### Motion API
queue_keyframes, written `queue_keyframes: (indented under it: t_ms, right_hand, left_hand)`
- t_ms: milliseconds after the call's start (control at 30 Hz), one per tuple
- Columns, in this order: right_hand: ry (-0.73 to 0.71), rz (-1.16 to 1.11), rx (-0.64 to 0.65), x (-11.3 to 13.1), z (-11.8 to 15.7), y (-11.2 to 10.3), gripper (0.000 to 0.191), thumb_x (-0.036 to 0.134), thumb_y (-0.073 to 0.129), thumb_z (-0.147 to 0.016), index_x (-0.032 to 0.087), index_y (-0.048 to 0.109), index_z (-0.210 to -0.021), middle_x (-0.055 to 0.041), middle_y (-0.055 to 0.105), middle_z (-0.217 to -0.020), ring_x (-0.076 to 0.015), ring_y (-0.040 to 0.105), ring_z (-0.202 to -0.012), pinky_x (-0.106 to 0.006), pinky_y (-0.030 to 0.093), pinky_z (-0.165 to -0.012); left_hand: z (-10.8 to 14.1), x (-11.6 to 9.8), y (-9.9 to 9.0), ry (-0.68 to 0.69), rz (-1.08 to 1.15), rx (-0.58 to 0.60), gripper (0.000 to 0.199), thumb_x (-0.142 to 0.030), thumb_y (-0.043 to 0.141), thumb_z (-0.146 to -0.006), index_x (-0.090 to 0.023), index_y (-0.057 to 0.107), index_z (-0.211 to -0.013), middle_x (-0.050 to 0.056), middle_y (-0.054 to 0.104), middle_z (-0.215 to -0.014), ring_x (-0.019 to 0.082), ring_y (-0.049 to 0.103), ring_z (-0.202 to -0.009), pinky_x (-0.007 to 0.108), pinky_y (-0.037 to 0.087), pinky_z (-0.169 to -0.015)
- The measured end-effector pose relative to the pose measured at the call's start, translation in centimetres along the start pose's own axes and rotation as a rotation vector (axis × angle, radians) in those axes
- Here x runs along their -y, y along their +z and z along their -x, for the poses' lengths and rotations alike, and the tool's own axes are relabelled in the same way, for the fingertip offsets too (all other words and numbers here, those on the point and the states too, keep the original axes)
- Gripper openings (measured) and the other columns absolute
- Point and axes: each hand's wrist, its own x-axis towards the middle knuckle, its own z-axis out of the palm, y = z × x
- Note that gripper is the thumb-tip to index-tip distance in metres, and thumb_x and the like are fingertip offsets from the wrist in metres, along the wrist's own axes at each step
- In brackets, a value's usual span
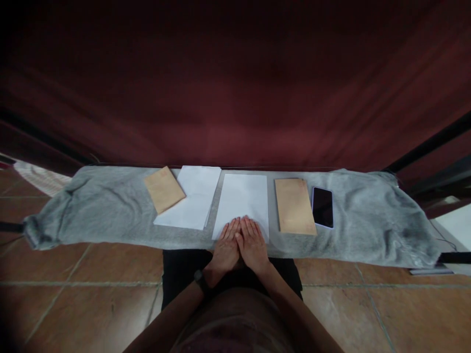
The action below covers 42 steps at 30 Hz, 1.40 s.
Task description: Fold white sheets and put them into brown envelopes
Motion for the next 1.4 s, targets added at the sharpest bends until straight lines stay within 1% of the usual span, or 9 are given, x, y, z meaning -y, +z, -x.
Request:
queue_keyframes:
  t_ms: [167,400,667,833,900,1000,1167,1267,1400]
  right_hand:
    - [0.0,0.123,-0.071,-2.0,1.2,0.0,0.058,0.038,0.037,-0.106,0.007,0.036,-0.155,-0.0168,0.041,-0.158,-0.0268,0.037,-0.148,-0.046,0.029,-0.122]
    - [0.023,0.212,-0.142,-3.9,2.4,-0.2,0.064,0.042,0.038,-0.106,0.008,0.026,-0.159,-0.0179,0.039,-0.159,-0.0292,0.041,-0.146,-0.047,0.032,-0.12]
    - [0.096,0.232,-0.163,-4.6,3.3,-0.4,0.065,0.043,0.038,-0.106,0.009,0.026,-0.16,-0.0178,0.041,-0.158,-0.0299,0.042,-0.144,-0.046,0.033,-0.119]
    - [0.144,0.194,-0.157,-4.5,3.5,-0.6,0.062,0.041,0.034,-0.107,0.009,0.024,-0.16,-0.0178,0.04,-0.159,-0.03,0.04,-0.146,-0.047,0.033,-0.119]
    - [0.138,0.156,-0.158,-4.2,3.2,-0.8,0.062,0.04,0.031,-0.108,0.011,0.021,-0.161,-0.017,0.038,-0.16,-0.03,0.038,-0.148,-0.049,0.034,-0.119]
    - [0.084,0.072,-0.123,-3.2,2.0,-1.0,0.061,0.039,0.029,-0.108,0.011,0.021,-0.161,-0.0157,0.035,-0.162,-0.0282,0.034,-0.15,-0.049,0.034,-0.12]
    - [-0.009,-0.016,-0.034,-1.5,-0.7,-0.4,0.056,0.034,0.024,-0.108,0.008,0.035,-0.156,-0.0158,0.041,-0.159,-0.0243,0.032,-0.151,-0.047,0.032,-0.122]
    - [-0.01,0.012,-0.021,-1.4,-1.5,0.2,0.055,0.033,0.025,-0.108,0.007,0.04,-0.153,-0.017,0.043,-0.157,-0.025,0.035,-0.15,-0.048,0.03,-0.123]
    - [0.027,0.09,-0.059,-2.3,-1.3,0.5,0.055,0.034,0.032,-0.107,0.007,0.037,-0.155,-0.0173,0.04,-0.159,-0.0259,0.034,-0.15,-0.047,0.029,-0.123]
  left_hand:
    - [0.6,1.1,-0.1,-0.069,-0.02,-0.033,0.06,-0.03,0.037,-0.102,-0.008,0.027,-0.158,0.014,0.035,-0.162,0.023,0.024,-0.154,0.045,0.028,-0.125]
    - [1.6,1.8,-0.3,-0.14,-0.051,-0.061,0.061,-0.037,0.038,-0.104,-0.006,0.032,-0.156,0.017,0.033,-0.162,0.026,0.025,-0.154,0.046,0.03,-0.124]
    - [2.8,2.9,-0.3,-0.198,-0.063,-0.096,0.06,-0.037,0.038,-0.104,-0.005,0.035,-0.154,0.018,0.034,-0.161,0.029,0.028,-0.152,0.046,0.031,-0.123]
    - [3.0,3.0,-0.6,-0.228,-0.046,-0.107,0.057,-0.034,0.038,-0.104,-0.005,0.037,-0.153,0.019,0.036,-0.16,0.03,0.029,-0.152,0.048,0.031,-0.123]
    - [2.6,2.8,-0.9,-0.221,-0.025,-0.109,0.055,-0.032,0.036,-0.105,-0.006,0.036,-0.154,0.018,0.037,-0.16,0.029,0.029,-0.152,0.049,0.03,-0.123]
    - [1.2,1.9,-1.3,-0.16,0.026,-0.1,0.055,-0.03,0.034,-0.105,-0.01,0.033,-0.156,0.014,0.038,-0.161,0.025,0.028,-0.153,0.047,0.029,-0.125]
    - [-1.7,0.6,-0.7,-0.021,0.069,-0.045,0.055,-0.017,0.03,-0.101,-0.008,0.033,-0.155,0.013,0.037,-0.162,0.022,0.025,-0.153,0.045,0.03,-0.125]
    - [-2.6,0.6,0.0,-0.026,0.053,-0.021,0.054,-0.014,0.029,-0.1,-0.006,0.035,-0.154,0.015,0.037,-0.161,0.023,0.026,-0.153,0.046,0.03,-0.125]
    - [-2.7,1.4,0.2,-0.065,0.032,-0.045,0.054,-0.022,0.031,-0.103,-0.005,0.033,-0.154,0.018,0.036,-0.161,0.024,0.025,-0.153,0.046,0.03,-0.124]
